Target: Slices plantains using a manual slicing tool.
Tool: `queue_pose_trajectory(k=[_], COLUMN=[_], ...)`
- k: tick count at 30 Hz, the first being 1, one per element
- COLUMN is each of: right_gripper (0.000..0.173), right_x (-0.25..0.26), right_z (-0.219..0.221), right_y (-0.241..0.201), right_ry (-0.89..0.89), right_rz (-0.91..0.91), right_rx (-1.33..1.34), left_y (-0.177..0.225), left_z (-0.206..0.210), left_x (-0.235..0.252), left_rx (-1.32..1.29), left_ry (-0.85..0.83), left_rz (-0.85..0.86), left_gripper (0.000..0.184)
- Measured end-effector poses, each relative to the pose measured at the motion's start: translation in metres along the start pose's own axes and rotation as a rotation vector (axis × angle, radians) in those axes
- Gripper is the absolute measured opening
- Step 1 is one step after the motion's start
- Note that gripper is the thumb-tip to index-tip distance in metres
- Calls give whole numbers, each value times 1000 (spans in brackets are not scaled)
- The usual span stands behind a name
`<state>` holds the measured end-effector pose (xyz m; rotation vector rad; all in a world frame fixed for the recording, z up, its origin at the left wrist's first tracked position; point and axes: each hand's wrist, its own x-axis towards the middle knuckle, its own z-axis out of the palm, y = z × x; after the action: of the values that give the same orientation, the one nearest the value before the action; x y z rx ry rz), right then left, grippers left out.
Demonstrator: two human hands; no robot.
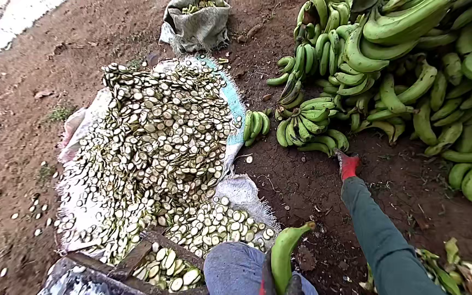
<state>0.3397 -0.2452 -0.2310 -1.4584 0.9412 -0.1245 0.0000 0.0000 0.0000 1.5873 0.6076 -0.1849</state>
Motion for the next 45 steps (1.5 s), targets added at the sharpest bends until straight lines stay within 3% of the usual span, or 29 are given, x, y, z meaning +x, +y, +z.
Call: queue_pose_trajectory(k=[2, 3, 5, 9, 13, 17, 19, 21, 23, 25, 26, 28, 29, 31, 32, 33, 34, 35, 36, 38, 39, 41, 43, 45], right_gripper=[87, 89, 90, 72, 62, 66, 75, 89, 108, 112, 109, 98, 91, 79, 78, 80, 80, 80, 83, 96, 100, 99, 87, 79], right_x=[-3, -9, -34, -135, -281, -395, -404, -401, -413, -443, -463, -502, -519, -549, -555, -553, -543, -528, -516, -514, -525, -551, -564, -557], right_z=[6, 6, 2, -35, -80, -110, -112, -97, -73, -50, -42, -34, -35, -45, -54, -64, -72, -72, -63, -42, -30, 2, 16, 2], right_y=[-2, -8, -25, -31, -34, -45, -54, -72, -95, -111, -117, -125, -124, -118, -117, -117, -119, -121, -118, -90, -70, -27, 13, 38], right_ry=[35, 44, 71, 6, -355, -915, -1261, -1348, -1475, -1763, -1920, -2137, -2129, -1949, -1856, -1776, -1764, -1820, -1896, -1977, -1955, -1899, -1845, -1777], right_rz=[30, 8, -54, -122, -9, 122, -97, -585, -887, -1031, -1046, -1031, -1110, -1404, -1558, -1665, -1632, -1447, -1163, -576, -425, -371, -446, -610], right_rx=[63, 65, 89, 231, 352, 307, 251, 46, -66, -113, -135, -199, -233, -349, -466, -581, -664, -680, -571, -185, -48, 69, 58, 5], left_y=[-17, -25, -29, -39, -9, 15, 20, 27, 33, 37, 37, 34, 30, 13, -1, -21, -52, -86, -110, -127, -124, -113, -111, -119], left_z=[17, 20, 17, 1, 3, -25, -64, -99, -133, -157, -164, -174, -183, -217, -244, -277, -317, -358, -389, -402, -386, -348, -320, -300], left_x=[13, 17, 17, 32, 50, 39, 20, -14, -53, -86, -102, -133, -146, -165, -174, -190, -212, -243, -274, -306, -307, -289, -268, -255], left_rx=[256, 373, 563, 1045, 1295, 1185, 892, 392, 16, -63, -61, 1, 111, 655, 981, 1148, 1163, 1068, 893, 476, 250, -165, -517, -740], left_ry=[-138, -130, -37, 263, 446, 615, 636, 559, 379, 179, 128, 195, 281, 525, 609, 653, 760, 956, 1195, 1535, 1578, 1453, 1283, 1177], left_rz=[158, 276, 451, 695, 967, 1094, 1059, 894, 807, 814, 814, 798, 791, 700, 538, 267, 39, -88, -98, 149, 334, 666, 776, 801], left_gripper=[96, 100, 98, 95, 77, 36, 41, 61, 63, 61, 62, 61, 57, 48, 44, 43, 42, 42, 45, 52, 48, 29, 26, 31])
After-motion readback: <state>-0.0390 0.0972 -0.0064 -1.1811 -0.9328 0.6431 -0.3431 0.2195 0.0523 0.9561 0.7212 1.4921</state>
